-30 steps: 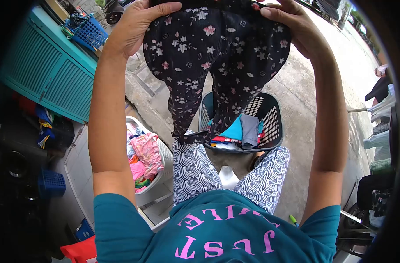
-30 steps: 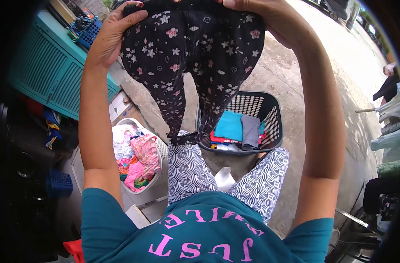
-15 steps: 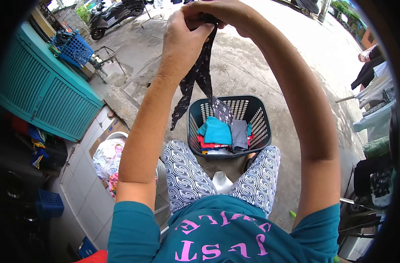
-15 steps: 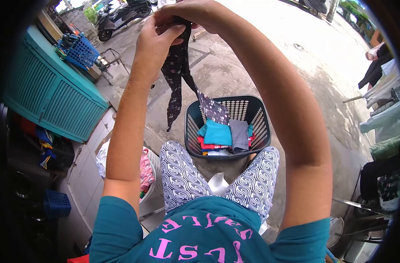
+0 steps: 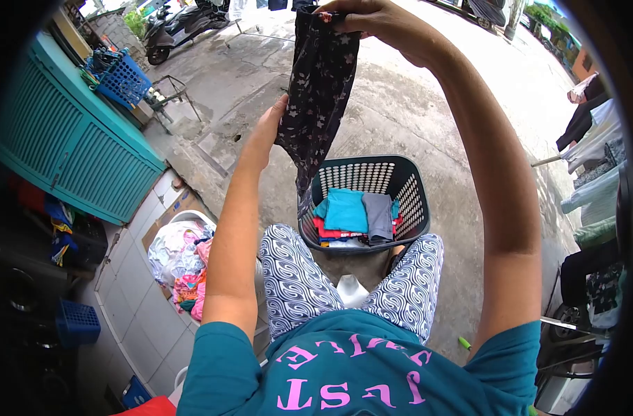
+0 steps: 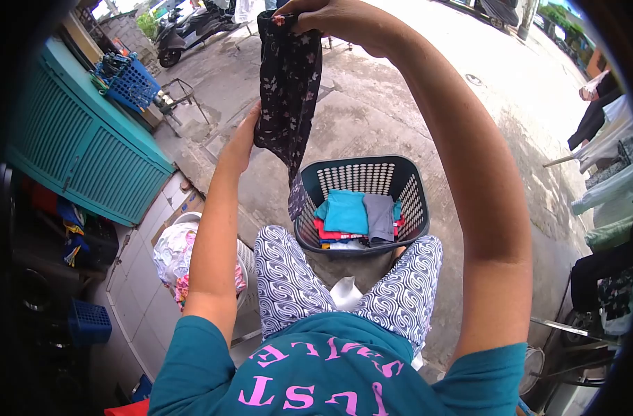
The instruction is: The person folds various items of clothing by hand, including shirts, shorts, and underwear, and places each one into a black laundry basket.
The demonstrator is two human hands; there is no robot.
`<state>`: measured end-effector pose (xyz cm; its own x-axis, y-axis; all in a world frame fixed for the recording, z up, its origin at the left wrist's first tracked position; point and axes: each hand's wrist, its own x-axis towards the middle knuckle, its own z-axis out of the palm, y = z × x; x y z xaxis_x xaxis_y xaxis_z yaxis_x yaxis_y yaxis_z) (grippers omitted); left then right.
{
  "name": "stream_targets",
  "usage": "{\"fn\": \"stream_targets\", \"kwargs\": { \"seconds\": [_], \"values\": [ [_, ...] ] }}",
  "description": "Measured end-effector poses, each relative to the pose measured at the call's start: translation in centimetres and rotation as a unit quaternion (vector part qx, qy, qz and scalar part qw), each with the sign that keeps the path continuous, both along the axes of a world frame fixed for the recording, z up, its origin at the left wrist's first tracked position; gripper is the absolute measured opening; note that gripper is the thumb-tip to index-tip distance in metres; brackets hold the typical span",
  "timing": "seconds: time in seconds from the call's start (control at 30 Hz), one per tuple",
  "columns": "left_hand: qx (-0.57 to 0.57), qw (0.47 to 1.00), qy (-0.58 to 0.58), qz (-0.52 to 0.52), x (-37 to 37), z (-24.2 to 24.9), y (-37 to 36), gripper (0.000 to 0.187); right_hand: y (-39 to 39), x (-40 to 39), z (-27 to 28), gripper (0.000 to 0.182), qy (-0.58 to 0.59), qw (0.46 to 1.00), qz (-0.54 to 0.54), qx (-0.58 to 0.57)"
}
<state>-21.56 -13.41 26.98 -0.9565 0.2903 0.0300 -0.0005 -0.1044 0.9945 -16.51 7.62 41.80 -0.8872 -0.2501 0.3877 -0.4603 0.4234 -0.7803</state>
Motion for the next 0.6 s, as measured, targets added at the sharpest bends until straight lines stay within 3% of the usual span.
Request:
{"fn": "stream_targets", "kwargs": {
  "seconds": [0.03, 0.07, 0.13, 0.2, 0.27, 0.3, 0.4, 0.47, 0.53, 0.57, 0.6],
  "values": [
    [-0.016, 0.996, -0.054, -0.075, -0.1, -0.3, -0.3, 0.023, 0.2, 0.3, 0.0, 0.035, 0.009, 1.0, -0.003, 0.018],
    [-0.016, 0.995, -0.055, -0.076, -0.5, -0.8, -0.7, 0.023, 0.5, 0.4, -0.1, 0.035, 0.007, 1.0, -0.004, 0.019],
    [-0.166, 0.984, 0.015, -0.059, -1.7, -1.5, -1.5, 0.021, 1.2, 0.4, -0.3, 0.039, -0.011, 0.999, -0.039, 0.017],
    [-0.148, 0.986, -0.021, -0.068, -1.9, -1.6, -1.8, 0.016, 2.4, 0.1, -1.3, 0.04, -0.027, 0.998, -0.047, 0.009],
    [0.039, 0.997, -0.01, -0.071, -1.7, -1.6, -2.2, 0.014, 4.1, -0.3, -3.2, 0.028, 0.084, 0.989, -0.106, 0.064],
    [0.04, 0.997, -0.009, -0.068, -1.8, -1.4, -2.4, 0.014, 4.6, -0.2, -3.5, 0.029, 0.041, 0.992, -0.114, 0.036],
    [0.021, 0.994, 0.108, 0.022, -2.4, -0.3, -2.9, 0.012, 5.9, 1.2, -4.0, 0.03, 0.074, 0.991, -0.104, 0.028],
    [0.024, 0.994, 0.105, -0.008, -2.1, 0.4, -3.0, 0.016, 5.5, 1.4, -3.6, 0.03, 0.069, 0.993, -0.1, 0.011],
    [0.103, 0.989, 0.022, -0.107, -1.5, 0.8, -2.6, 0.017, 4.6, 1.5, -2.7, 0.04, -0.05, 0.992, -0.108, -0.045],
    [0.018, 0.997, 0.069, -0.033, -1.4, 1.1, -2.2, 0.021, 4.2, 1.5, -2.5, 0.041, -0.045, 0.994, -0.089, -0.049],
    [0.018, 0.997, 0.072, -0.035, -1.2, 1.5, -1.9, 0.021, 3.9, 1.5, -2.1, 0.041, -0.042, 0.994, -0.091, -0.049]
  ]
}}
